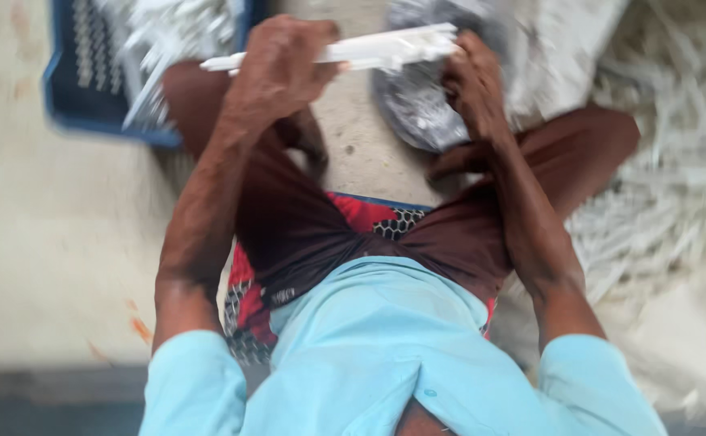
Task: The person sits cross-legged on the floor and assembles white plastic components by hand. They pick up a long plastic piece and a smaller connector, then fit them together and place the assembled unit into a blue basket.
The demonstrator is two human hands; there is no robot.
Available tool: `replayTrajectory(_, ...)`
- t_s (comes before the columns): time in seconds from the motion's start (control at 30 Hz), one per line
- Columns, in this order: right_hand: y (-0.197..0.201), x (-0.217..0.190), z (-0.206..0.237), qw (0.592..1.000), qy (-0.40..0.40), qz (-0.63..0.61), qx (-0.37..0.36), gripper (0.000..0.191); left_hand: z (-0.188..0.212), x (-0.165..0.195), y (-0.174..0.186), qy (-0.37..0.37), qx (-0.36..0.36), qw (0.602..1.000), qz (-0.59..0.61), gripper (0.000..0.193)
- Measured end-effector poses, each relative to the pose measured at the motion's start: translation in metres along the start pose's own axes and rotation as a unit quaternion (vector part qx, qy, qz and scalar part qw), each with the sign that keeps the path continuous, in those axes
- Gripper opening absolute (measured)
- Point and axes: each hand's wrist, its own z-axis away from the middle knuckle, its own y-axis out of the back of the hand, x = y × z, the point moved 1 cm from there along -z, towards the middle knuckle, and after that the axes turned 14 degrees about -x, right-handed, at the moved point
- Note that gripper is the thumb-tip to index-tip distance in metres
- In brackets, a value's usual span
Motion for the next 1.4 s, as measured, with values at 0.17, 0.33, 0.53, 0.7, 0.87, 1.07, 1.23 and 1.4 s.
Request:
replayTrajectory(0.17,0.032,-0.033,0.011,0.961,-0.041,-0.272,0.027,0.047,-0.075,0.012,-0.029,0.082,-0.148,0.953,0.251,0.036)
replayTrajectory(0.33,0.017,-0.005,0.041,0.967,-0.056,-0.243,0.054,0.054,-0.066,0.035,-0.071,0.099,-0.183,0.882,0.423,0.027)
replayTrajectory(0.53,0.01,0.025,0.059,0.987,-0.064,-0.133,0.058,0.056,-0.066,0.031,-0.083,0.132,-0.221,0.84,0.478,0.042)
replayTrajectory(0.7,0.019,0.012,0.053,0.992,-0.066,-0.09,0.062,0.05,-0.068,0.028,-0.085,0.119,-0.205,0.836,0.495,0.04)
replayTrajectory(0.87,0.026,0.003,0.055,0.992,-0.059,-0.1,0.047,0.046,-0.067,0.024,-0.093,0.093,-0.185,0.84,0.501,0.031)
replayTrajectory(1.07,0.019,0.024,0.061,0.994,-0.056,-0.076,0.046,0.049,-0.064,0.029,-0.099,0.078,-0.183,0.875,0.44,0.033)
replayTrajectory(1.23,0.016,0.034,0.058,0.985,-0.077,-0.154,0.028,0.048,-0.064,0.028,-0.101,0.076,-0.189,0.866,0.456,0.032)
replayTrajectory(1.4,0.027,0.019,0.063,0.991,-0.085,-0.097,0.038,0.045,-0.068,0.025,-0.105,0.086,-0.17,0.855,0.482,0.036)
